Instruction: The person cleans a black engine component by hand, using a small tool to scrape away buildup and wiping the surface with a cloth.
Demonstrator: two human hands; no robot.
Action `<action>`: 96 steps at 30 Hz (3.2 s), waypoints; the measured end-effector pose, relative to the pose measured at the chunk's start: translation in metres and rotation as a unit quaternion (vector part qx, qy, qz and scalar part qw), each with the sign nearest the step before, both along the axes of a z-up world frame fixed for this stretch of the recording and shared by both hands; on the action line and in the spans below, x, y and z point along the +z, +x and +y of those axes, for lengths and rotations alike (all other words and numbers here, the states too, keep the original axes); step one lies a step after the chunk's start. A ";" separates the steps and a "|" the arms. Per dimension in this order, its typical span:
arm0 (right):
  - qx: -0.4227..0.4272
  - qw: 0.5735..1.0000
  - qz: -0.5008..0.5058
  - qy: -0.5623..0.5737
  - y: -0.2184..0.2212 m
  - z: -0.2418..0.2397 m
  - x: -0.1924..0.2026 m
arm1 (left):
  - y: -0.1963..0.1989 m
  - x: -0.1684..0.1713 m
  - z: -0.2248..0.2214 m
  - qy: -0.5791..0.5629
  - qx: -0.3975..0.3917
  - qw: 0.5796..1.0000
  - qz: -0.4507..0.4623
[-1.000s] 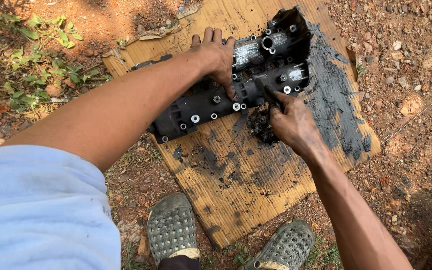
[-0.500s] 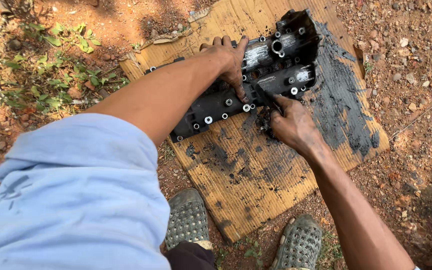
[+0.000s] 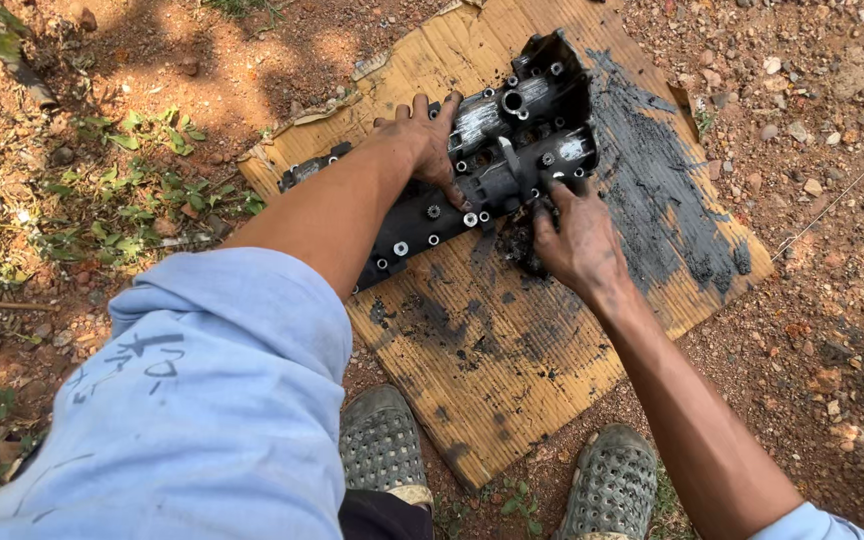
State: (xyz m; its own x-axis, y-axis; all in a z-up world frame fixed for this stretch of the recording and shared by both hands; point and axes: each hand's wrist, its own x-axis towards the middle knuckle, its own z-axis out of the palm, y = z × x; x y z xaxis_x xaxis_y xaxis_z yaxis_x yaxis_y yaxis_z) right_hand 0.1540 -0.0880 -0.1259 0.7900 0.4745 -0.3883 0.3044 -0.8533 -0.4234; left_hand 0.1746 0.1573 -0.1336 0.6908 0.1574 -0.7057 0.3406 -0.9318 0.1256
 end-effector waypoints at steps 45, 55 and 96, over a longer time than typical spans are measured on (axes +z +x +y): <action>-0.084 0.990 -0.094 0.057 -0.023 0.001 -0.046 | -0.008 -0.002 -0.003 -0.019 -0.012 0.997 -0.077; -0.092 0.965 -0.211 0.125 -0.029 -0.014 -0.059 | 0.003 -0.011 0.000 0.009 -0.017 0.998 -0.055; -0.148 0.979 0.015 0.138 0.022 -0.004 0.055 | -0.039 -0.050 -0.042 0.146 -0.085 0.918 -0.360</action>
